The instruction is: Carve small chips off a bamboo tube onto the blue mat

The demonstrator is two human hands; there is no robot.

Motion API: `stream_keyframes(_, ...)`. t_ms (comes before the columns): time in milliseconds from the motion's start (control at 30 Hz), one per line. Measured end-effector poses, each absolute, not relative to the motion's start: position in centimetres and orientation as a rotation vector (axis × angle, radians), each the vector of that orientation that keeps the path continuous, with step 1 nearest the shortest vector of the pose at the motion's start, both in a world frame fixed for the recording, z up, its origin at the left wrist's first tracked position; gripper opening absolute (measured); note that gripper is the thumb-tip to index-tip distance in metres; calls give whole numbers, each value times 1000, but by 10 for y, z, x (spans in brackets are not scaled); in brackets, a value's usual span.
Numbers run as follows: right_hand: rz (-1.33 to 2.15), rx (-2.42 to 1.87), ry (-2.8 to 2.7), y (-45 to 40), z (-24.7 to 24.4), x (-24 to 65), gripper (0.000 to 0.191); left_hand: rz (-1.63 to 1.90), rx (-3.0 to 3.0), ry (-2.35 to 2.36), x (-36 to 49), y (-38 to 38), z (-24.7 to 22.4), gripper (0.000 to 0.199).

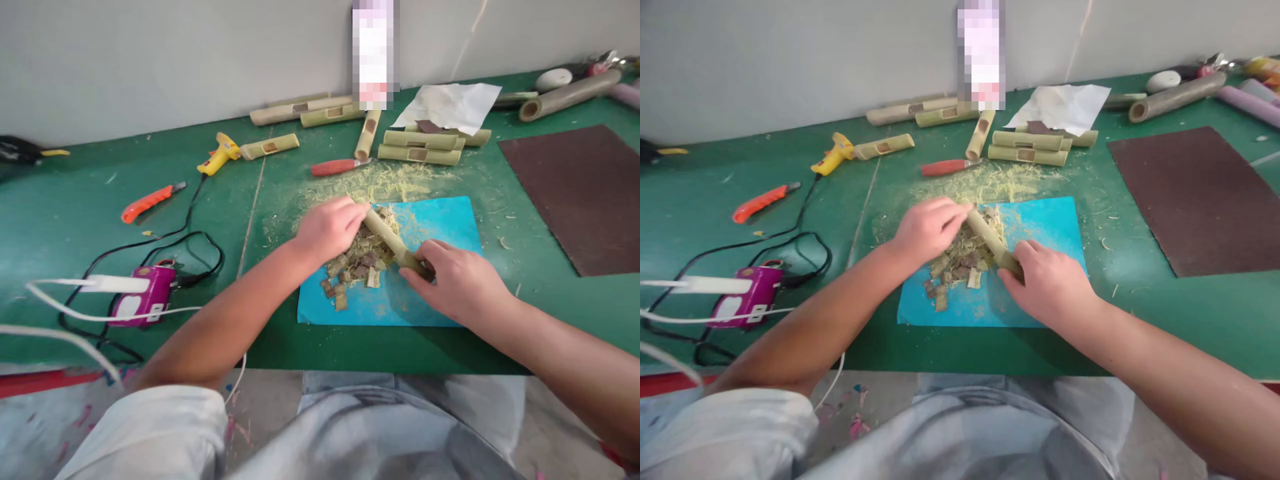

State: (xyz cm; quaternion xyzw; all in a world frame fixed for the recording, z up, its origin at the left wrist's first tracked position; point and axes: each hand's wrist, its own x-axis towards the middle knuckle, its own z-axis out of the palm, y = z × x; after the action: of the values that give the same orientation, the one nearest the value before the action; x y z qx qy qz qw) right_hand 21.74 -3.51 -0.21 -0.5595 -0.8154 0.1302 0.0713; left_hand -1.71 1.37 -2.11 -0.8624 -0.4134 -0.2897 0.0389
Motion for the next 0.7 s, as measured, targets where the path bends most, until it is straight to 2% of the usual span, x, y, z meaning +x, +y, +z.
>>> stream_keyframes(333,429,-1637,-2445,-34,-5,218,27,-919,-2599,-1283,-16,13,-21,27)
stream_keyframes(467,443,-1624,-2443,-34,-5,218,26,-871,-2728,-1142,-14,11,-21,27)
stream_keyframes(600,430,-1625,-2438,-33,-6,218,27,-871,-2592,-1318,-16,13,-20,27)
stream_keyframes(700,451,-1617,-2453,-33,-5,218,25,-831,-2695,-1227,-16,12,-19,28)
